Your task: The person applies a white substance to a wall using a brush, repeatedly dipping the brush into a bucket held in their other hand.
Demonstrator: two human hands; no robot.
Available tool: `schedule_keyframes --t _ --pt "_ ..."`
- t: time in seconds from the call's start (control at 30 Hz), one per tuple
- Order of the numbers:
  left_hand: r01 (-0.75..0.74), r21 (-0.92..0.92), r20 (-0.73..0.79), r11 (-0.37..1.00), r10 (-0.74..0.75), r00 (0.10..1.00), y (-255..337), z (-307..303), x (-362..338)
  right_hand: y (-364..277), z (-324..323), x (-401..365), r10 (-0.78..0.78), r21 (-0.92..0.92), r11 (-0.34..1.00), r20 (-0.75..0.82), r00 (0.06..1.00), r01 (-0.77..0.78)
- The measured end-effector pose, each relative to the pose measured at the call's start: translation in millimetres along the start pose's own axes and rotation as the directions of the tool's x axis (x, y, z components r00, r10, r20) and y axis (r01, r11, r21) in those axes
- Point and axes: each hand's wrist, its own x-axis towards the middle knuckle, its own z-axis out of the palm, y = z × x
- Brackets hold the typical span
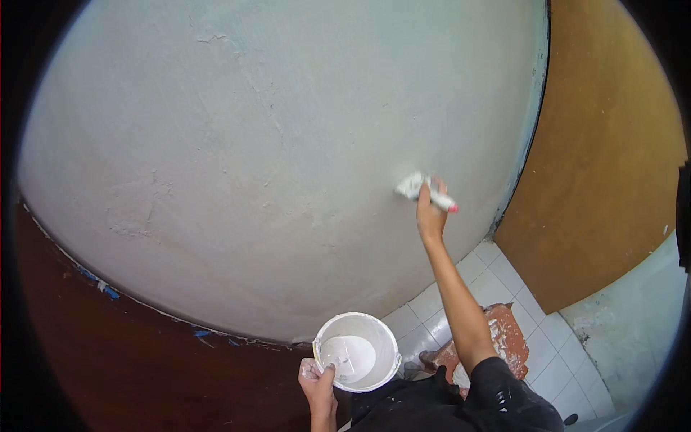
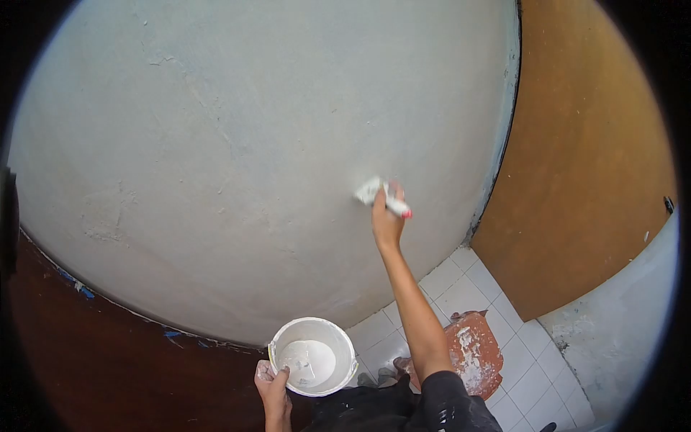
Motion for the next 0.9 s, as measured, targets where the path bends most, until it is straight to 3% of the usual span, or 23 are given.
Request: schedule_keyframes --t 0.07,0.17,0.27,0.37,0.43,0.5,0.6,0.7,0.83,0.9 --pt "0.003 -0.001 -0.011 1.0 -0.003 1.0 1 2 -2 -55 16 35 -0.232 0.05 0.971 -0.021 0.973 0.232" --pt "-0.005 0.007 -0.026 1.0 0.005 1.0 -2 1 -2 -142 36 76 -0.451 0.188 0.875 -0.015 0.892 0.446" --pt "-0.006 -0.007 -0.044 1.0 0.006 0.999 0 4 -1 -185 38 78 -0.369 0.264 0.899 0.026 0.929 0.35" --pt "0.001 -0.021 -0.055 1.0 -0.002 0.998 1 7 -2 -116 35 60 -0.272 0.355 0.903 0.032 0.962 0.243" --pt "0.007 -0.014 -0.062 1.0 -0.008 0.998 0 4 -1 -48 29 28 -0.124 0.39 0.914 0.003 0.992 0.113" --pt "0.018 -0.007 -0.06 1.0 -0.019 0.998 0 4 -2 18 11 0 0.044 0.238 0.97 0.062 0.997 -0.058" --pt "0.032 0.025 -0.058 0.999 -0.03 0.998 -2 0 -1 52 -2 -20 0.156 0.032 0.987 0.09 0.984 -0.159" --pt "0.042 0.037 -0.054 0.998 -0.04 0.998 -3 -1 2 -4 17 2 -0.122 -0.002 0.993 0.036 0.992 0.122" --pt "0.037 0.039 -0.04 0.999 -0.036 0.999 1 -1 -1 -139 41 38 -0.338 0.232 0.922 0.091 0.937 0.31" --pt "0.034 0.019 -0.047 0.999 -0.033 0.998 7 3 -3 -177 48 41 -0.351 0.255 0.914 0.116 0.929 0.314"
